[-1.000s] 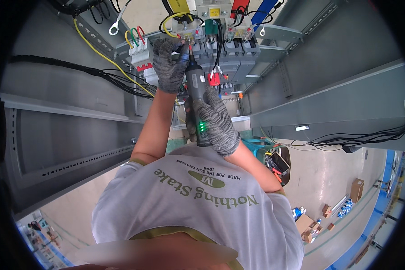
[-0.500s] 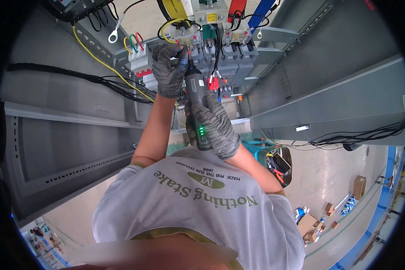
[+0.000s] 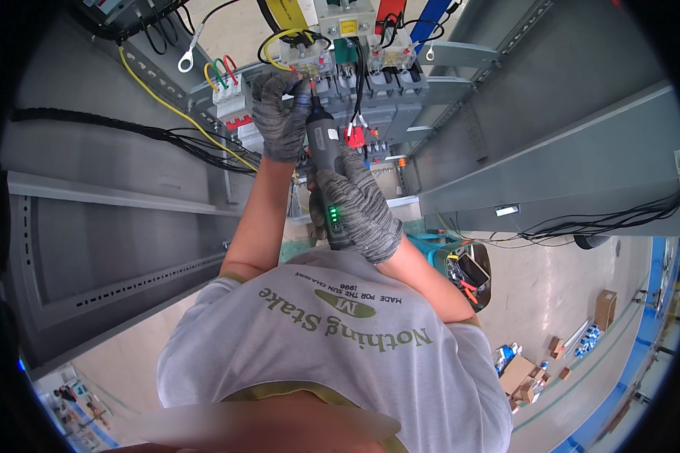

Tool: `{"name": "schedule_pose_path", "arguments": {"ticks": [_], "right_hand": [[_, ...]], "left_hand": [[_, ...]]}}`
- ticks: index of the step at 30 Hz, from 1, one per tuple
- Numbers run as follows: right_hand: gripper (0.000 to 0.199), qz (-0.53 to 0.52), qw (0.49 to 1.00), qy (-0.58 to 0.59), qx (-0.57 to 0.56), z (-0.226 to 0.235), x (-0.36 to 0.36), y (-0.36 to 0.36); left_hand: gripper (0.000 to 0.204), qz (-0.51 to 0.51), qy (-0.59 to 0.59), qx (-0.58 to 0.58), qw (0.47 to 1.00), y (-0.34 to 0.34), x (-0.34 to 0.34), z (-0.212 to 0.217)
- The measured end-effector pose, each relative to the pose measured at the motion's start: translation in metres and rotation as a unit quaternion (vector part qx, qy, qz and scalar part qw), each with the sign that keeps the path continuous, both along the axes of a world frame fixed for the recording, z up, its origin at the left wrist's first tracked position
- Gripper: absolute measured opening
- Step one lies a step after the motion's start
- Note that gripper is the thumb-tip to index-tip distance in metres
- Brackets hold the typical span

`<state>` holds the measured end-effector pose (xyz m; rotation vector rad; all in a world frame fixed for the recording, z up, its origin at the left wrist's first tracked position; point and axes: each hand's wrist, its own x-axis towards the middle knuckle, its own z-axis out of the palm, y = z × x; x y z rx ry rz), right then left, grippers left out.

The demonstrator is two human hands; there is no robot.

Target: The person uses a cordless drill to fasten components inside an open electrical cabinet. They repeatedly position wires and tighten screws on various terminals and modules within the cabinet.

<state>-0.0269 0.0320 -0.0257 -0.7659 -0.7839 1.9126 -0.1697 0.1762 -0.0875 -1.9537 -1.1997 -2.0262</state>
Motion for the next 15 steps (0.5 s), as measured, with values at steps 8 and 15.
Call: {"name": "schedule_pose_path", "arguments": {"ticks": [8, 15], "right_hand": [[0.042, 0.017, 1.000, -0.011, -0.021, 0.002, 0.003, 0.006], [0.066, -0.005, 0.994, -0.107, -0.004, 0.020, -0.001, 0.006]], "left_hand": [[0.026, -0.022, -0.035, -0.021, 0.999, -0.001, -0.001, 0.006], [0.039, -0.182, -0.285, -0.180, 0.923, -0.006, -0.001, 0.005]]}}
